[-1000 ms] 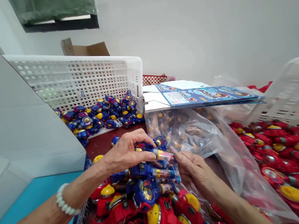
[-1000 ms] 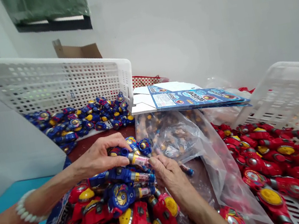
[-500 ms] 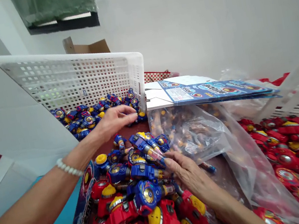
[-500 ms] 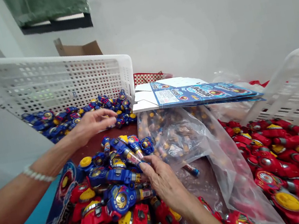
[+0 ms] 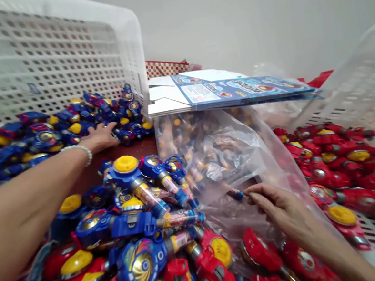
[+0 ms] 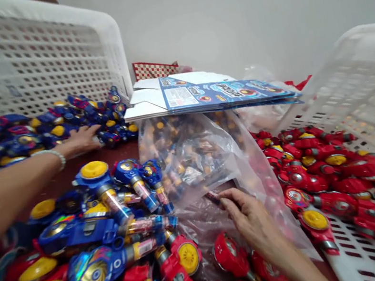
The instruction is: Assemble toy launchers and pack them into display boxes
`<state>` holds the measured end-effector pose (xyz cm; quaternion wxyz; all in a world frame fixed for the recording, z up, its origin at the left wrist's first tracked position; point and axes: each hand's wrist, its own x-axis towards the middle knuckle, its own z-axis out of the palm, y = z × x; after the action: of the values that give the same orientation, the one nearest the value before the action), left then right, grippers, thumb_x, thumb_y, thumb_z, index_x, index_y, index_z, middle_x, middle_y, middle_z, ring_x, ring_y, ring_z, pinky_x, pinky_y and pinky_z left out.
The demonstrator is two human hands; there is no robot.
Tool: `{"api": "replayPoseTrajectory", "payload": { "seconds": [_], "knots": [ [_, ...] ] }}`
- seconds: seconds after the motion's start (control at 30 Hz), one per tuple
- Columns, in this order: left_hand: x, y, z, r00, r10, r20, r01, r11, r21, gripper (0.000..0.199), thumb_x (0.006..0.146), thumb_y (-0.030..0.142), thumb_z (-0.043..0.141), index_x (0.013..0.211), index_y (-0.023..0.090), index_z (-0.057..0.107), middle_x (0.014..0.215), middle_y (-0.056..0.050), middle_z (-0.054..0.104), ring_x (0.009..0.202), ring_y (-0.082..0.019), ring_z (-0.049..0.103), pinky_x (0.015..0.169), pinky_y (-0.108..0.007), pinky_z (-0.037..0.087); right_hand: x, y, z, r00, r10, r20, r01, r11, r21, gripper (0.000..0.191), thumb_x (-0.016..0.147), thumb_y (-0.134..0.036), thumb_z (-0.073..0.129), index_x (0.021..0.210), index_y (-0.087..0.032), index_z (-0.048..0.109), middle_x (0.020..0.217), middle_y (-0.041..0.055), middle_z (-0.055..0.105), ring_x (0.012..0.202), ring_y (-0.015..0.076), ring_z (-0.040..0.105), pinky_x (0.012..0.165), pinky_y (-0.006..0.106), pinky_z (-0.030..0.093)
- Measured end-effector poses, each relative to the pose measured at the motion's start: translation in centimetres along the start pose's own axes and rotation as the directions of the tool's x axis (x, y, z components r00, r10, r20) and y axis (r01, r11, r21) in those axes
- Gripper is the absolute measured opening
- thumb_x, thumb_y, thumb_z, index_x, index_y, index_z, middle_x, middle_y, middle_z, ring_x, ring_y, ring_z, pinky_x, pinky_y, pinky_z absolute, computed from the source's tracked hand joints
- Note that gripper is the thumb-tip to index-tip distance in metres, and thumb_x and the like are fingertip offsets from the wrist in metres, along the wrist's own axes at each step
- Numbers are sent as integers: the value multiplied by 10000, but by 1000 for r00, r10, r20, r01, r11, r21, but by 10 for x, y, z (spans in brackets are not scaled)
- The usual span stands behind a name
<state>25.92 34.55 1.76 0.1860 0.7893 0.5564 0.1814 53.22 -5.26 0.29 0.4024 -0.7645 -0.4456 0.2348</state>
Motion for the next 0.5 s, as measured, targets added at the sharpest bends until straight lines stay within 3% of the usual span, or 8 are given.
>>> {"api": "replayPoseTrajectory", "payload": {
  "seconds": [0.07, 0.17, 0.27, 0.37, 0.5],
  "knots": [
    [8, -11, 2, 999, -11, 46, 10, 1000, 23, 546, 626, 243, 755, 1124, 150, 550, 1217, -93, 492, 1241, -376, 281, 1042, -574, 160, 6, 14, -3, 1000, -7, -9, 6, 997, -81, 212, 814, -399, 557, 842, -230, 682, 733, 37, 679, 671, 216, 589, 614, 317, 446],
    [7, -25, 4, 999, -52, 16, 51, 998, 37, 426, 639, 399, 761, 918, 152, 555, 1048, -57, 496, 1210, -358, 287, 1028, -564, 179, 19, 25, 9, 992, -108, 60, 120, 958, -260, 243, 860, -297, 477, 985, -209, 667, 962, 75, 696, 903, 255, 617, 814, 374, 467],
    [-3, -29, 4, 994, -104, -37, 104, 995, -7, 558, 474, 521, 823, 677, 148, 462, 790, -9, 439, 1133, -338, 336, 998, -467, 235, 35, 28, 27, 984, -139, 110, 178, 789, -588, 319, 858, -199, 463, 1128, -142, 622, 1164, 143, 628, 1099, 286, 548, 937, 389, 419],
    [-13, -20, 0, 987, -134, -89, 124, 986, -114, 604, 435, 566, 811, 596, 158, 396, 651, 19, 352, 1041, -261, 393, 922, -347, 277, 48, 28, 35, 993, -78, 91, 120, 638, -761, 291, 869, -216, 491, 1109, -139, 637, 1151, 168, 629, 1154, 307, 508, 939, 374, 407],
    [-21, 16, -10, 984, -110, -140, 53, 932, -359, 506, 513, 509, 782, 667, 169, 441, 626, 33, 372, 962, -210, 415, 828, -309, 320, 53, 28, 29, 992, -63, 106, 122, 620, -775, 237, 875, -257, 513, 1039, -156, 649, 1072, 155, 652, 1094, 291, 544, 891, 349, 419]
  ]
}}
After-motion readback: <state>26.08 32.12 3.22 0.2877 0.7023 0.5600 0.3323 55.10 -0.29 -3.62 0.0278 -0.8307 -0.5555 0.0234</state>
